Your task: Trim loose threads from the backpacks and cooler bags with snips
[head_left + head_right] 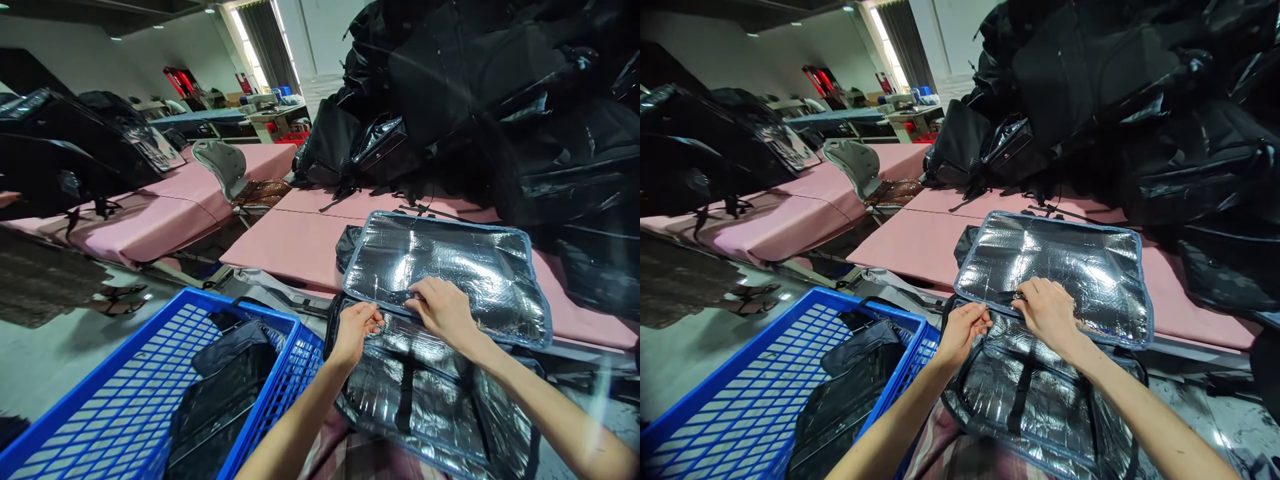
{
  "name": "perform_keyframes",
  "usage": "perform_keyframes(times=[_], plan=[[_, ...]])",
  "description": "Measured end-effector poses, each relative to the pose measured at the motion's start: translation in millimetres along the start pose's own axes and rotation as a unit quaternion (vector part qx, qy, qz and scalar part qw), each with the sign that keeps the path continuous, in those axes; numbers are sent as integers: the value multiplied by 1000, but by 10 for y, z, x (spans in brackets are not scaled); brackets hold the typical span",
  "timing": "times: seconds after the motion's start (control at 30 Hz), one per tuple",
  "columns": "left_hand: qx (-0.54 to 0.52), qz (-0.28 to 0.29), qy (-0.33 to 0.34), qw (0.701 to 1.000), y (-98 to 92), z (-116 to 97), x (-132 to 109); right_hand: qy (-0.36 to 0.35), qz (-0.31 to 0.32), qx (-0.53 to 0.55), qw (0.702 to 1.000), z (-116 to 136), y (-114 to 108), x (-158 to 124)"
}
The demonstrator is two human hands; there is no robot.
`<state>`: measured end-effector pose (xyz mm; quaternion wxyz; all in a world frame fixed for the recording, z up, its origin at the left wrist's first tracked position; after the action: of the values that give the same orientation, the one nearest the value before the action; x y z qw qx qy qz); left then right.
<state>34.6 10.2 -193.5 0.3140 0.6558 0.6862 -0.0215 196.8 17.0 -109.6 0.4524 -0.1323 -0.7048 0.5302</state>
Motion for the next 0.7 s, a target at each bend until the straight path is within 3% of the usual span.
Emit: perform_keyframes(times=[0.17, 0.23, 0.3, 0.37, 0.5, 0.6, 0.7], plan=[[2, 5, 9, 1000, -1, -1, 7, -55, 15, 25, 998, 42, -23, 70], [6, 6, 9, 1000, -4, -7, 7, -60, 40, 98, 993, 9, -31, 92], [10, 4, 10, 1000, -14, -16, 6, -35, 51, 187, 980, -102, -88, 45], [15, -2, 12, 1000, -27, -24, 3, 20, 32, 206, 978, -275, -201, -107], [24, -13, 5, 1000, -36, -22, 5, 43, -6, 32, 999, -423, -447, -646], [24, -13, -4, 1000, -2, -12, -2, 17, -30, -96, 995, -334, -515, -1013], [28, -20, -9, 999, 48, -5, -28, -14, -69, -155, 985, -230, -508, -1197]])
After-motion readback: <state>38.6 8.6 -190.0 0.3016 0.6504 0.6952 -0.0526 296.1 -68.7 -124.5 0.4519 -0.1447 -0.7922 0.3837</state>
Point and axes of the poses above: each hand's wrist, its own x-axis towards the middle knuckle, its own y-axis out of the palm, z = x × y, the point moved 5 cm from there along x, towards the middle knuckle, and after that the axes turned 8 degrees about -y, right-handed, at the moved point
